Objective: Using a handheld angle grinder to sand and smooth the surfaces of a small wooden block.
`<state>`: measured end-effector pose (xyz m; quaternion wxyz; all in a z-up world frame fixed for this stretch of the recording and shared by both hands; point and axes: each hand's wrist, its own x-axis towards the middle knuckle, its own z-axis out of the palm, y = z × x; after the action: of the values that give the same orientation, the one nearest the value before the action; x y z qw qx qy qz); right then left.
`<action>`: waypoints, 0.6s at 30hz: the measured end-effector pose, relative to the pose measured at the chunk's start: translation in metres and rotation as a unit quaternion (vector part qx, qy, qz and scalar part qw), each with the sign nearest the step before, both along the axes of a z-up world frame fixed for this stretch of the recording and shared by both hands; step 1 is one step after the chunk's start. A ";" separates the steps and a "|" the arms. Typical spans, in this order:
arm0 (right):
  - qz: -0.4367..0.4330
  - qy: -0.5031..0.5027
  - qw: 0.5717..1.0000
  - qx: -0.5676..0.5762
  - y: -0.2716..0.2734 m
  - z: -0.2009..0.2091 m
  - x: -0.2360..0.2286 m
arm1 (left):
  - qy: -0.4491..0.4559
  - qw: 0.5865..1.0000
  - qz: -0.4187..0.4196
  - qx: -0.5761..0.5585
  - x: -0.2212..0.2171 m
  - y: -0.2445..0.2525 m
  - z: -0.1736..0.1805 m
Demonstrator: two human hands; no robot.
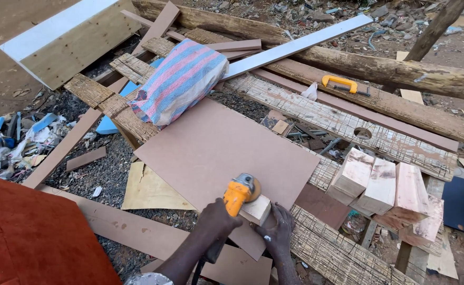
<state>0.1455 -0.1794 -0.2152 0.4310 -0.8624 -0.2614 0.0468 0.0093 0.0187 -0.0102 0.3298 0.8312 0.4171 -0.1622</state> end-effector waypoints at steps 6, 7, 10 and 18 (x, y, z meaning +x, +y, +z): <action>0.001 0.022 1.000 -0.010 0.002 0.007 0.001 | -0.025 0.993 0.115 -0.014 -0.026 0.056 -0.018; 0.005 0.021 1.000 -0.008 0.003 0.007 0.002 | -0.025 0.992 0.119 -0.011 -0.028 0.055 -0.023; 0.003 0.036 0.999 -0.025 0.003 0.003 0.003 | -0.026 0.993 0.114 -0.020 -0.031 0.043 -0.028; 0.006 0.011 1.000 -0.010 0.002 -0.001 0.003 | -0.052 0.996 0.071 0.026 -0.030 0.029 -0.025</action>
<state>0.1489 -0.1772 -0.2166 0.4247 -0.8648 -0.2609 0.0614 -0.0210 0.0480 -0.0349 0.3397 0.8152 0.4615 -0.0843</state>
